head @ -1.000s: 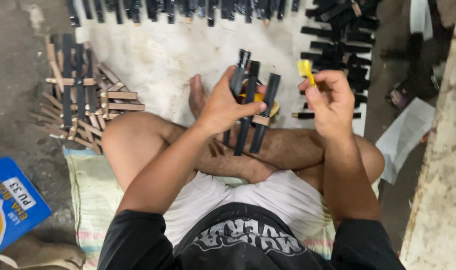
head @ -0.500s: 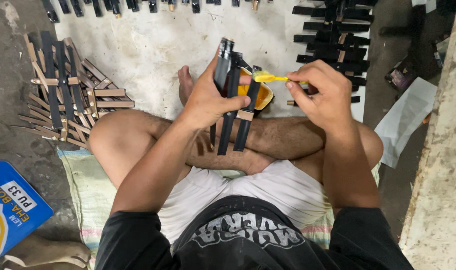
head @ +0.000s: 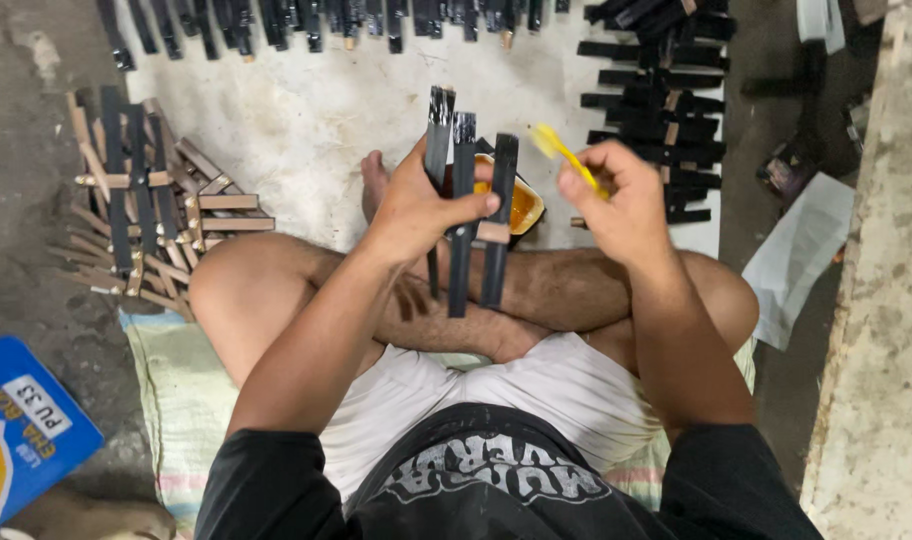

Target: The person sits on the floor and applies a yellow adhesive to small black rectangular objects using a yellow plastic spoon. They pick up the objects from a pile, apply the glue, and place them on a white sheet.

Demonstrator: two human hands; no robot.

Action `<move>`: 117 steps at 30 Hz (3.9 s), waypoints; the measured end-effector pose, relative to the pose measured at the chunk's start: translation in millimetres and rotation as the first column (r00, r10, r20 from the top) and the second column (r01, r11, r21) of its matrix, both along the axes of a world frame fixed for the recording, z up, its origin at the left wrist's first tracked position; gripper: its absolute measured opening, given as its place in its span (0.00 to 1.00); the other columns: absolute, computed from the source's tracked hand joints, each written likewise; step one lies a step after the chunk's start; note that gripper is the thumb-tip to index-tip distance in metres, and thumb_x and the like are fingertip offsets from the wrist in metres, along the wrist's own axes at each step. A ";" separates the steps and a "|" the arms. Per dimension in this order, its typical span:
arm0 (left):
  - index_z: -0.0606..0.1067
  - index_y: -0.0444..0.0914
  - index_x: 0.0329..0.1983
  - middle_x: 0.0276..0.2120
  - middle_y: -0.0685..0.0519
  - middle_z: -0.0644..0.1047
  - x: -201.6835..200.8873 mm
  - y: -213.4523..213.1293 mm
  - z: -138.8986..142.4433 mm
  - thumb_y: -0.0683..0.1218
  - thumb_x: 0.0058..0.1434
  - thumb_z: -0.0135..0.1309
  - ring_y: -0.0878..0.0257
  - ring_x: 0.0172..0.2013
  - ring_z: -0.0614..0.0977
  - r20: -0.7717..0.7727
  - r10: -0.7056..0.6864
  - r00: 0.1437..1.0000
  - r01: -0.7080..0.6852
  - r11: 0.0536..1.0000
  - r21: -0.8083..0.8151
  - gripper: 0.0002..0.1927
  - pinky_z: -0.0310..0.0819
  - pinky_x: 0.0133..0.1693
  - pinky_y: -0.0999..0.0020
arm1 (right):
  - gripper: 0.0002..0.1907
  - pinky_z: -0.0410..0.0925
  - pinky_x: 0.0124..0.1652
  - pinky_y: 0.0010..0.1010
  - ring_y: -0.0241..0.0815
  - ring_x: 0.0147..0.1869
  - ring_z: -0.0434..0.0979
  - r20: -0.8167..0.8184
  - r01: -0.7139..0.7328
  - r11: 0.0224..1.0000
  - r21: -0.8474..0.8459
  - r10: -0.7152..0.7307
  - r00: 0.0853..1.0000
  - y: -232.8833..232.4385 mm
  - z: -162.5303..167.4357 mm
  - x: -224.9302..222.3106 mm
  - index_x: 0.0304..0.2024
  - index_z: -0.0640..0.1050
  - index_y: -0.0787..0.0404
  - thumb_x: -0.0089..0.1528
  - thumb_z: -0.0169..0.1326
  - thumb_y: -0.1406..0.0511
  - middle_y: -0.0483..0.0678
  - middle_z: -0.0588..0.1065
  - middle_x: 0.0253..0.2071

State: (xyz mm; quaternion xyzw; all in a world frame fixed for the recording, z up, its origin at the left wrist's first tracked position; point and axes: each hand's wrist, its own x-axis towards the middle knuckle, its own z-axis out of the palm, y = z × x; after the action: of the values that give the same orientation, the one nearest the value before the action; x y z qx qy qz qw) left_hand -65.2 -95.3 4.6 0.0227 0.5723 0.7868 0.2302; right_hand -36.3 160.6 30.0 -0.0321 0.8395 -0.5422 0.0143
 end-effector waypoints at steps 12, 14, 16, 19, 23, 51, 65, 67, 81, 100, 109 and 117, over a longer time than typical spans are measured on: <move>0.75 0.30 0.56 0.46 0.44 0.79 1.2 2.8 -30.7 0.51 0.67 0.60 0.58 0.41 0.84 0.219 -0.246 0.944 0.111 0.865 0.490 0.22 0.82 0.46 0.63 | 0.11 0.59 0.30 0.22 0.29 0.29 0.65 0.296 0.066 0.882 -0.467 0.085 0.952 -20.5 -51.5 2.9 0.39 0.74 0.64 0.61 0.66 0.72 0.39 0.70 0.29; 0.76 0.35 0.55 0.46 0.48 0.81 -0.4 9.4 -34.0 0.48 0.64 0.61 0.64 0.42 0.83 0.192 -0.164 0.968 0.064 0.895 0.442 0.19 0.80 0.46 0.67 | 0.12 0.63 0.34 0.22 0.29 0.32 0.69 0.245 0.037 0.917 -0.397 0.068 0.967 -19.8 -50.8 0.9 0.41 0.74 0.65 0.60 0.65 0.72 0.40 0.73 0.32; 0.78 0.34 0.51 0.43 0.49 0.82 -2.9 13.5 -36.4 0.46 0.64 0.61 0.65 0.41 0.82 0.129 -0.068 0.989 0.019 0.936 0.351 0.15 0.79 0.45 0.69 | 0.13 0.69 0.39 0.21 0.31 0.36 0.76 0.211 0.011 0.926 -0.377 0.074 0.975 -19.8 -47.5 -1.8 0.44 0.74 0.64 0.59 0.63 0.72 0.43 0.78 0.34; 0.79 0.28 0.44 0.35 0.48 0.82 -11.5 5.2 -38.2 0.46 0.69 0.60 0.62 0.35 0.82 0.024 0.102 0.995 -0.104 0.963 0.249 0.13 0.78 0.40 0.68 | 0.12 0.66 0.36 0.21 0.31 0.37 0.76 0.247 0.083 0.966 -0.244 -0.021 0.969 -12.6 -40.8 -8.5 0.49 0.74 0.62 0.64 0.57 0.70 0.44 0.78 0.34; 0.81 0.37 0.47 0.40 0.53 0.83 -26.0 -28.1 -39.7 0.48 0.66 0.61 0.67 0.39 0.83 -0.065 0.415 0.907 -0.403 0.904 0.143 0.12 0.80 0.42 0.71 | 0.12 0.69 0.40 0.33 0.47 0.43 0.78 -0.032 -0.124 0.960 0.249 0.136 0.990 -0.9 -51.2 -10.1 0.55 0.73 0.59 0.70 0.57 0.67 0.52 0.78 0.39; 0.63 0.30 0.71 0.38 0.53 0.78 -5.9 -12.1 -1.4 0.33 0.68 0.61 0.66 0.36 0.82 -0.137 0.222 0.965 -0.215 0.974 0.067 0.31 0.82 0.39 0.70 | 0.10 0.69 0.34 0.24 0.41 0.39 0.78 -0.397 -0.185 0.948 0.258 0.279 0.874 -16.1 2.0 -0.9 0.46 0.81 0.64 0.64 0.62 0.78 0.50 0.79 0.42; 0.63 0.30 0.71 0.38 0.51 0.78 -0.9 -9.7 -0.7 0.32 0.66 0.62 0.64 0.34 0.81 0.004 0.224 0.975 -0.221 0.962 0.159 0.32 0.81 0.39 0.68 | 0.08 0.66 0.33 0.20 0.34 0.37 0.76 -0.292 -0.237 0.964 0.120 0.262 0.920 -14.2 5.4 2.3 0.47 0.81 0.65 0.66 0.60 0.77 0.50 0.79 0.42; 0.64 0.29 0.71 0.38 0.50 0.78 -1.4 -7.9 0.8 0.32 0.64 0.62 0.63 0.34 0.81 0.082 0.221 0.972 -0.234 0.946 0.225 0.33 0.79 0.39 0.67 | 0.08 0.66 0.33 0.20 0.34 0.37 0.76 -0.247 -0.278 0.956 0.099 0.294 0.923 -10.6 2.7 1.6 0.45 0.81 0.65 0.65 0.60 0.77 0.50 0.79 0.42; 0.66 0.38 0.74 0.45 0.52 0.78 -5.5 -16.7 -4.1 0.38 0.71 0.59 0.68 0.40 0.79 -0.089 0.154 0.984 -0.150 0.988 0.046 0.29 0.81 0.43 0.67 | 0.08 0.67 0.33 0.23 0.36 0.35 0.75 -0.358 -0.252 0.961 0.110 0.275 0.892 -2.4 6.4 3.8 0.44 0.80 0.67 0.63 0.61 0.79 0.52 0.78 0.41; 0.65 0.40 0.74 0.48 0.54 0.77 -5.3 -15.0 -0.2 0.38 0.68 0.54 0.70 0.42 0.81 0.083 0.208 0.975 -0.218 0.967 0.131 0.30 0.82 0.30 0.75 | 0.07 0.66 0.32 0.22 0.35 0.32 0.77 -0.264 -0.279 0.943 0.179 0.320 0.910 -14.0 27.3 5.1 0.44 0.81 0.59 0.64 0.62 0.73 0.45 0.80 0.40; 0.66 0.40 0.70 0.51 0.55 0.76 -8.0 -13.4 -2.4 0.43 0.64 0.59 0.65 0.47 0.81 0.157 0.169 0.973 -0.198 0.963 0.186 0.31 0.84 0.35 0.67 | 0.16 0.68 0.42 0.21 0.30 0.43 0.75 -0.004 -0.218 0.961 -0.168 0.220 0.975 3.2 9.7 4.7 0.53 0.77 0.67 0.67 0.65 0.65 0.48 0.78 0.43; 0.67 0.36 0.68 0.47 0.51 0.79 9.0 5.9 -16.9 0.50 0.70 0.60 0.63 0.45 0.83 -0.028 -0.316 0.948 0.316 0.949 -0.026 0.28 0.87 0.43 0.70 | 0.15 0.65 0.38 0.19 0.29 0.37 0.71 0.253 0.189 0.875 -0.445 -0.079 0.964 9.2 -35.1 -12.1 0.51 0.78 0.69 0.64 0.67 0.72 0.44 0.77 0.38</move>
State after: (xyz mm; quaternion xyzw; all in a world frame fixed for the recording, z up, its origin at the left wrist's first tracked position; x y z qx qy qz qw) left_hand -56.2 -89.3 -12.4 0.1242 0.5732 0.7332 0.3443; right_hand -48.4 169.8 -5.0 0.0860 0.6779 -0.7273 0.0642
